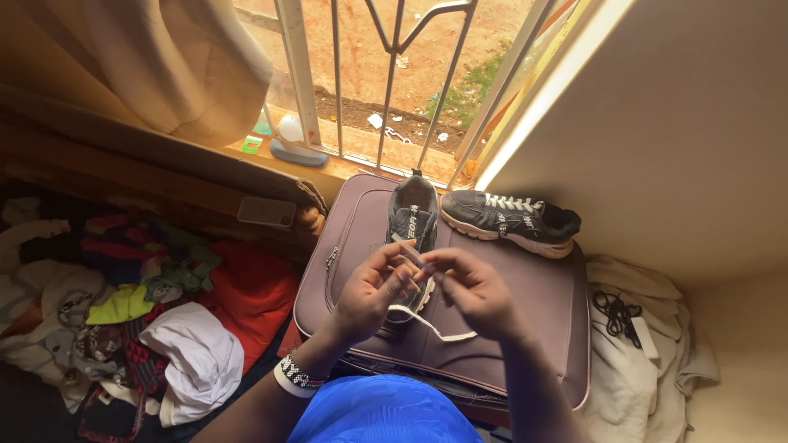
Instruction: The person removes the laces from a black sneaker, then re-laces it by threading the laces through the eyelets and tying a knot. The second shoe remains unlaced on the suitcase.
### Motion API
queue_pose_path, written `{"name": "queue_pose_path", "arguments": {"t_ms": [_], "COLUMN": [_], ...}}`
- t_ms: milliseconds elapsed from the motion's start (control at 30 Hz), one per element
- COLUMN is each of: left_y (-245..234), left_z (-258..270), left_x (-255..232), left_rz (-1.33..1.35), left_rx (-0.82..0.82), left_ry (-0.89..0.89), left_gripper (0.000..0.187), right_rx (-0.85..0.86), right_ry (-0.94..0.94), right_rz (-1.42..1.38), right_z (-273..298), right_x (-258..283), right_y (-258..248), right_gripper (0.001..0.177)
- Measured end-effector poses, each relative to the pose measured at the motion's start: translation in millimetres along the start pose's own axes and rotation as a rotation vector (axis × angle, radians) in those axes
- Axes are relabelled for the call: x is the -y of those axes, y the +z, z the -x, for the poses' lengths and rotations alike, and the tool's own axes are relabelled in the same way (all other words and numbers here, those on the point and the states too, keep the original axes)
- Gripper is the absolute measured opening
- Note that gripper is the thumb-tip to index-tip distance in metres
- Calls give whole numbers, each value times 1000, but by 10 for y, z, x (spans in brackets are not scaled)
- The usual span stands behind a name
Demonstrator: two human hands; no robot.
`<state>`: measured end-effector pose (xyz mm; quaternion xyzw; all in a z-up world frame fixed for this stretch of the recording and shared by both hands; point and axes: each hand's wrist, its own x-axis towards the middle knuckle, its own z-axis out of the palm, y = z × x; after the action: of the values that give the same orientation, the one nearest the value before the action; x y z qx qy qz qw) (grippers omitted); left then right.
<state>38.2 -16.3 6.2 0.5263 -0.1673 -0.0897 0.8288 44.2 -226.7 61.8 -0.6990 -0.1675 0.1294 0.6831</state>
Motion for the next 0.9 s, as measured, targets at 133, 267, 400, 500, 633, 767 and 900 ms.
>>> {"name": "queue_pose_path", "arguments": {"t_ms": [133, 267, 400, 500, 633, 767, 900], "left_y": [-53, -97, -112, -221, -418, -479, -449], "left_z": [52, 144, 182, 99, -87, -392, -674], "left_x": [53, 47, 156, 298, 474, 537, 477], "left_rz": [-68, -469, -485, -322, -335, -643, -856], "left_rx": [-114, -78, -54, -109, -299, -543, -559], "left_ry": [1, 161, 88, -25, -105, -50, 63], "left_gripper": [31, 13, 12, 10, 17, 34, 43], "right_rx": [24, 81, 127, 80, -87, -311, -429], "right_ry": [67, 95, 48, 111, 25, -27, -136], "right_rz": [92, 90, -12, -19, 122, 317, 513], "right_z": [86, 143, 136, 73, -126, -486, -860], "right_x": [-252, -294, -424, -562, -693, -731, -824], "right_y": [57, 74, 204, 214, 102, 45, 141], "right_gripper": [24, 28, 33, 31, 20, 14, 13]}}
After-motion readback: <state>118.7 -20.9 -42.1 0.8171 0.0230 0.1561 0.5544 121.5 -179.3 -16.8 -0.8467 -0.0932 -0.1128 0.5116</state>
